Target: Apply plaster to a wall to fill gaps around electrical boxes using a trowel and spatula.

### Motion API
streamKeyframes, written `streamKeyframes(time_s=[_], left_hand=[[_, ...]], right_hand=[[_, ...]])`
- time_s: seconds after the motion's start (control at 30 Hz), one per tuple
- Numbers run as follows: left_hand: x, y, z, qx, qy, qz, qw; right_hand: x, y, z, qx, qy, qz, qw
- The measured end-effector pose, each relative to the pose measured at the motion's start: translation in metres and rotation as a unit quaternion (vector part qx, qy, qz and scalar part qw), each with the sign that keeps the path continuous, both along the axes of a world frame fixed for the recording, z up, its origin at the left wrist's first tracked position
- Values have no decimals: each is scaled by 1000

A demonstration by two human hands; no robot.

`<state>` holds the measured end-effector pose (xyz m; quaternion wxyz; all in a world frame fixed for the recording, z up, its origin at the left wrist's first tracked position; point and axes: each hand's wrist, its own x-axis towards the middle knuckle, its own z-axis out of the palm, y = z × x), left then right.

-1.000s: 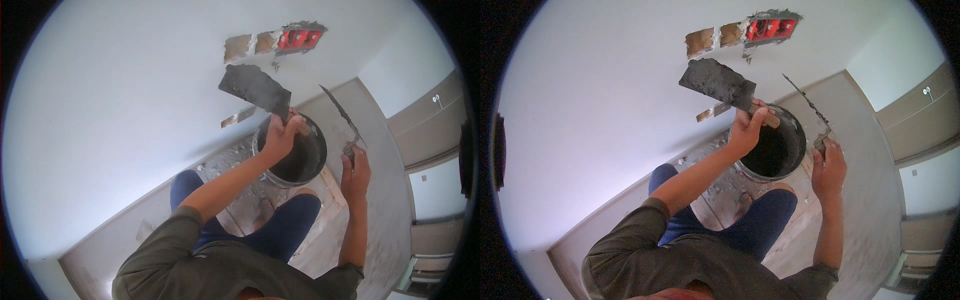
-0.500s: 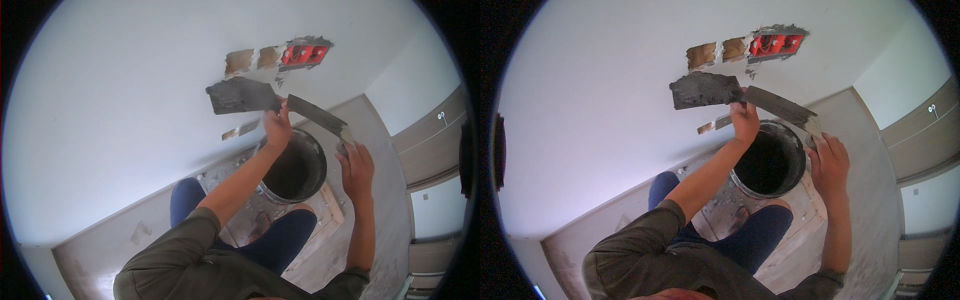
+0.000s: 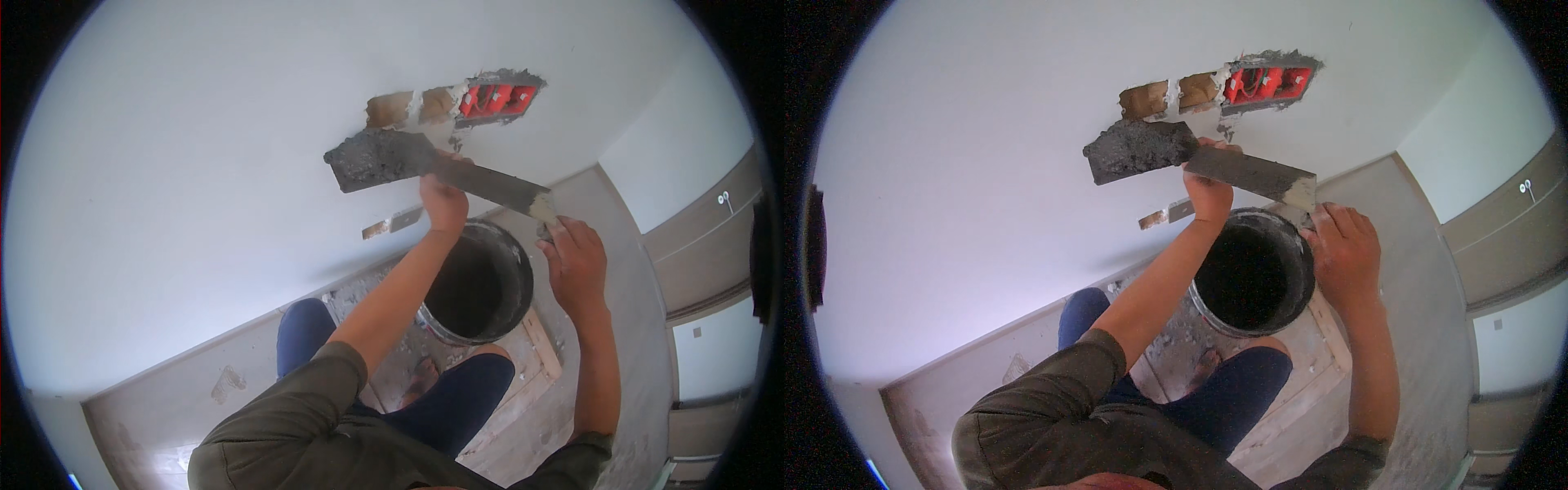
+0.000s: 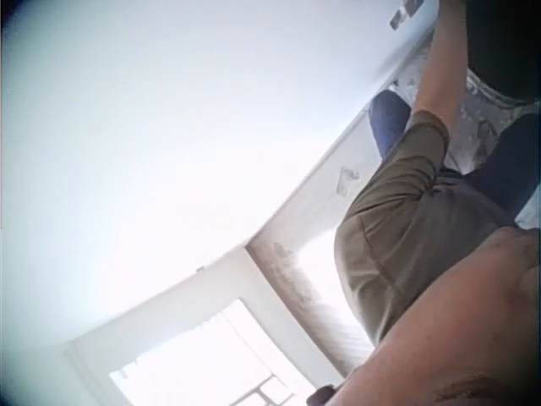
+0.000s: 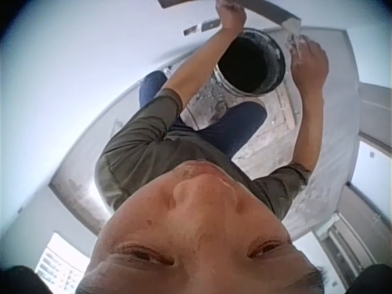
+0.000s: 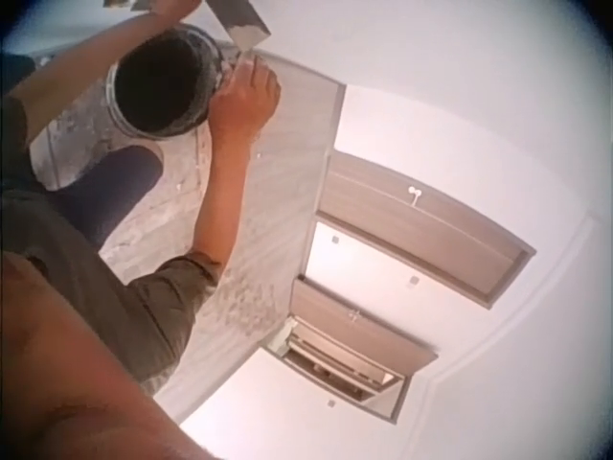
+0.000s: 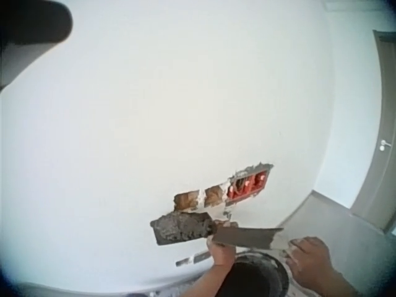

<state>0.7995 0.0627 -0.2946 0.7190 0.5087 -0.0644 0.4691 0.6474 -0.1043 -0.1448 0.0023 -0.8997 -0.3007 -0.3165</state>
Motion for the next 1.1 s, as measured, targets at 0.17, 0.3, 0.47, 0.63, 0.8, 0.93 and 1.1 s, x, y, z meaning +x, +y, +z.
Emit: streamKeyframes(time_s=[0.17, 0.3, 0.47, 0.63, 0.8, 0.93, 1.1], left_hand=[[5, 2, 4, 16, 28, -8, 999], [0, 0, 13, -29, 39, -10, 999], [-1, 7, 8, 67, 33, 47, 996], [5, 4, -6, 93, 48, 105, 989], [7, 1, -8, 36, 95, 34, 994], [8, 0, 1, -23, 30, 5, 999], [8, -2, -2, 33, 38, 40, 998]], right_hand=[[3, 0, 3, -16, -11, 0, 1000], [6, 4, 7, -21, -17, 7, 1000], [11, 15, 11, -30, -14, 2, 999], [20, 30, 20, -42, -10, 7, 999], [38, 39, 54, -89, 39, -8, 995], [54, 52, 93, -129, 52, 12, 990], [66, 73, 135, -206, 33, 8, 978]])
